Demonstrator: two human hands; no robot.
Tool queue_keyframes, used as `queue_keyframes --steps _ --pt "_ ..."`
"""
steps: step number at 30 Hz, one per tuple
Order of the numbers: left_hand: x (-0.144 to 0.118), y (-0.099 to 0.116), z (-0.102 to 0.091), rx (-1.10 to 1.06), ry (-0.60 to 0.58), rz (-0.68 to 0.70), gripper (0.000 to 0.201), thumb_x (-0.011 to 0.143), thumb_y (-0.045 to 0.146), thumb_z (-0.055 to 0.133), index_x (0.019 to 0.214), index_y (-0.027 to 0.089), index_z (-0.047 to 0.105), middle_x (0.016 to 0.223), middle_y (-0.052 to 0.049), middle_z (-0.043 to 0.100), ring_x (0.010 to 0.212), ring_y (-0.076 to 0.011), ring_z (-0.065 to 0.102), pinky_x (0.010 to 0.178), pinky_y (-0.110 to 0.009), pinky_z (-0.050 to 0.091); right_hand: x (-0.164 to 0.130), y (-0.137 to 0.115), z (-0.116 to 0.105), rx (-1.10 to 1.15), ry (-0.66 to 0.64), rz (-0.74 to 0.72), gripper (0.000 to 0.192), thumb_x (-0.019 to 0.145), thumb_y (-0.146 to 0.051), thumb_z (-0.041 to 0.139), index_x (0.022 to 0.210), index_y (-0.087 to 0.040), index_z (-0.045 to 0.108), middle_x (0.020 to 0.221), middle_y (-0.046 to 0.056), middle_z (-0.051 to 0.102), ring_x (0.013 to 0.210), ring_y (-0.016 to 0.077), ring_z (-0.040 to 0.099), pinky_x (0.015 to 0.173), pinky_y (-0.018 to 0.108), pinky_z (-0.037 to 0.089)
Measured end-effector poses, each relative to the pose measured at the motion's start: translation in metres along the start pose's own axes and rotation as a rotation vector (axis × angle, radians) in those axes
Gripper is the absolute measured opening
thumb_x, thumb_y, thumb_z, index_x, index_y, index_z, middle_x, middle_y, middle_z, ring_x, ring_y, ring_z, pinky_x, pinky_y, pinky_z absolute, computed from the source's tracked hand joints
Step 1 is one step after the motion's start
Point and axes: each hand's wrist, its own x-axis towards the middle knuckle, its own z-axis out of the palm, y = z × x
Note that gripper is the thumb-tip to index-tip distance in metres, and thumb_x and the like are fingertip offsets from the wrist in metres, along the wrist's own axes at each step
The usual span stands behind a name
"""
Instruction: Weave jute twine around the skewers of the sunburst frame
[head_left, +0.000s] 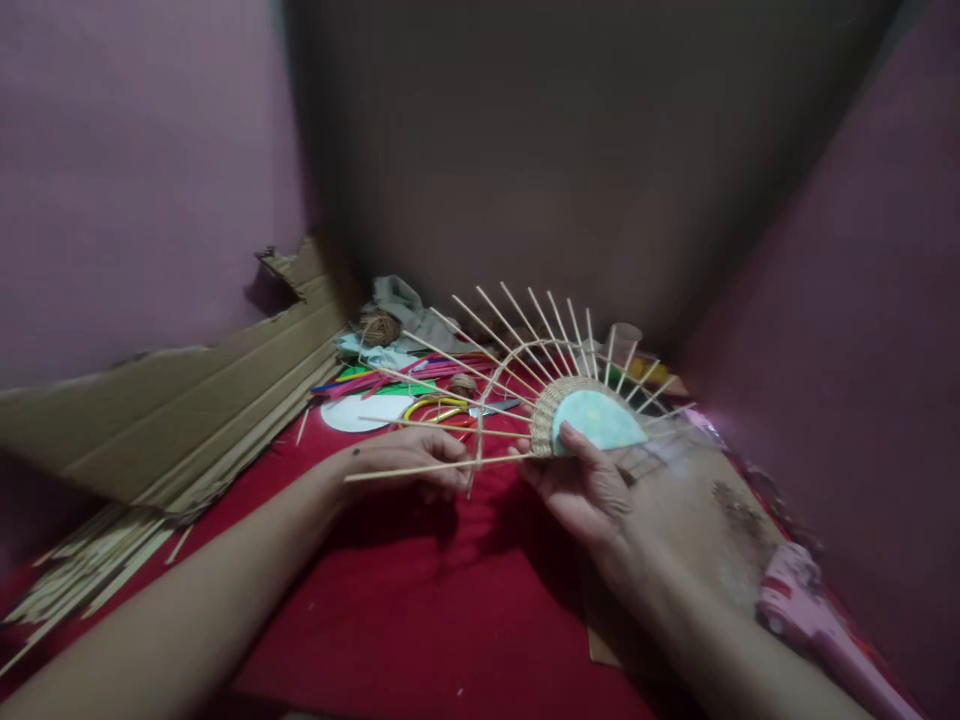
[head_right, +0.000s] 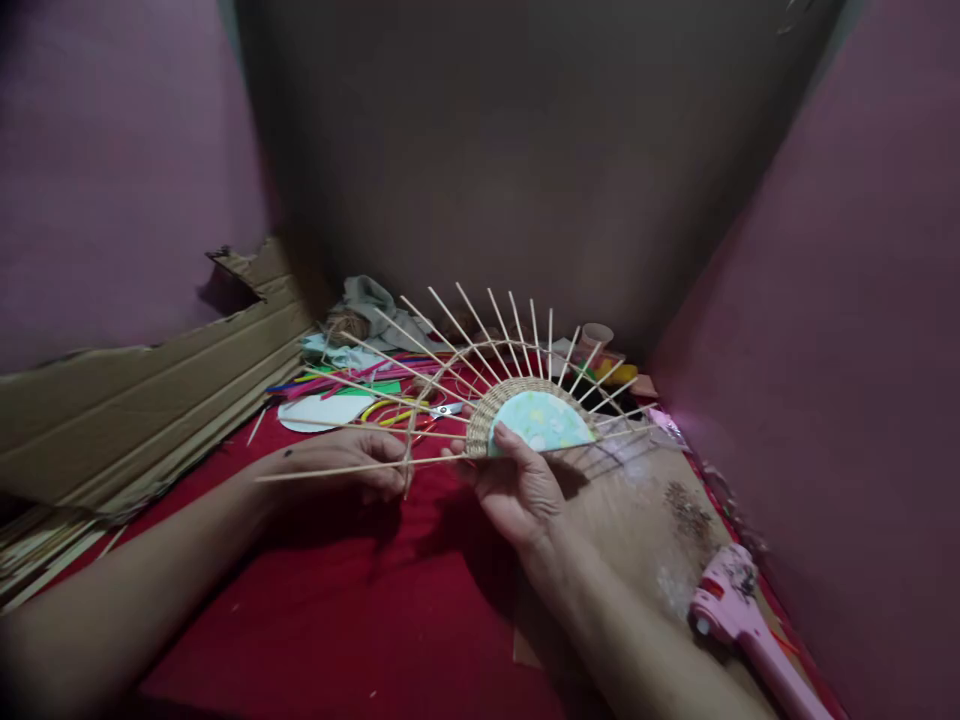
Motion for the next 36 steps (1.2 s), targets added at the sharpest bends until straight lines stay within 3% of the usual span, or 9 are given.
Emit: queue_keyframes --steps 5,11,15,17,21,24,28,31,36 --pt "0.002 0.002 0.000 0.065 0.070 0.045 0.016 0.072 0.028 0.066 0.067 0.014 0.063 0.057 0.002 0.053 0.051 -0.0076 0.045 0.049 -0.019 0.032 -0.001 0.007 0.002 -0.020 -0.052 -0.002 0.015 0.064 -0.008 0.072 0.070 -0.020 0.064 0.075 -0.003 0.072 0.071 0.0156 0.067 0.082 0.036 0.056" --pt "0.004 0.000 0.011 -0.022 0.179 -0.014 0.011 0.071 0.021 0.063 0.062 0.015 0.058 0.053 0.004 0.050 0.047 -0.0069 0.041 0.047 -0.019 0.027 -0.003 0.013 -0.005 -0.047 -0.058 0.035 0.015 0.060 -0.005 0.071 0.065 -0.018 0.065 0.071 -0.001 0.072 0.070 0.0112 0.066 0.078 0.023 0.055" --pt "0.000 0.005 0.015 -0.032 0.160 -0.005 0.008 0.071 0.021 0.063 0.064 0.015 0.062 0.054 0.004 0.052 0.048 -0.0071 0.043 0.047 -0.019 0.030 -0.003 0.011 -0.009 -0.079 -0.019 0.046 0.012 0.058 -0.005 0.070 0.063 -0.016 0.066 0.066 0.001 0.072 0.065 0.0112 0.065 0.072 0.021 0.055" --pt "-0.004 0.009 0.013 -0.033 0.131 0.011 0.004 0.071 0.020 0.064 0.073 0.017 0.066 0.063 0.002 0.059 0.056 -0.0089 0.051 0.053 -0.019 0.036 -0.003 0.010 -0.010 -0.079 0.001 0.042 0.012 0.059 -0.004 0.069 0.063 -0.016 0.067 0.064 0.002 0.071 0.063 0.0111 0.065 0.071 0.022 0.056" --pt "-0.010 0.009 0.003 -0.079 0.145 0.032 0.038 0.066 0.018 0.072 0.103 0.026 0.067 0.102 -0.002 0.067 0.092 -0.0178 0.061 0.076 -0.025 0.047 -0.002 0.008 -0.012 -0.083 0.002 0.028 0.012 0.061 -0.004 0.068 0.062 -0.016 0.066 0.067 0.002 0.072 0.064 0.0115 0.065 0.071 0.022 0.055" --pt "-0.007 0.003 0.002 -0.135 0.127 0.111 0.047 0.062 0.019 0.077 0.108 0.023 0.066 0.111 -0.007 0.066 0.105 -0.0229 0.058 0.085 -0.030 0.048 0.000 0.006 -0.012 -0.074 -0.014 0.020 0.012 0.061 -0.004 0.068 0.061 -0.016 0.066 0.067 0.002 0.071 0.066 0.0123 0.066 0.072 0.022 0.055" --pt "0.001 -0.005 0.009 -0.292 0.079 0.179 0.029 0.073 0.022 0.070 0.101 0.016 0.066 0.089 -0.007 0.067 0.072 -0.0122 0.061 0.063 -0.022 0.047 0.005 0.004 -0.015 -0.046 -0.011 0.016 0.014 0.061 -0.002 0.067 0.064 -0.016 0.066 0.069 0.002 0.072 0.067 0.0119 0.065 0.073 0.022 0.055" --pt "0.006 -0.006 0.015 -0.370 0.069 0.170 0.017 0.081 0.022 0.063 0.095 0.013 0.064 0.075 -0.003 0.064 0.047 -0.0015 0.043 0.046 -0.015 0.032 0.007 0.004 -0.018 -0.036 0.024 -0.002 0.016 0.061 -0.001 0.066 0.064 -0.016 0.066 0.067 0.000 0.071 0.066 0.0117 0.065 0.073 0.022 0.055" --pt "0.012 -0.008 0.028 -0.476 0.151 0.187 0.017 0.083 0.023 0.060 0.097 0.014 0.058 0.069 -0.001 0.063 0.036 0.0016 0.028 0.040 -0.015 0.020 0.007 0.004 -0.017 -0.035 0.059 -0.017 0.013 0.061 -0.003 0.069 0.064 -0.015 0.066 0.066 0.001 0.070 0.068 0.0135 0.065 0.083 0.030 0.053"
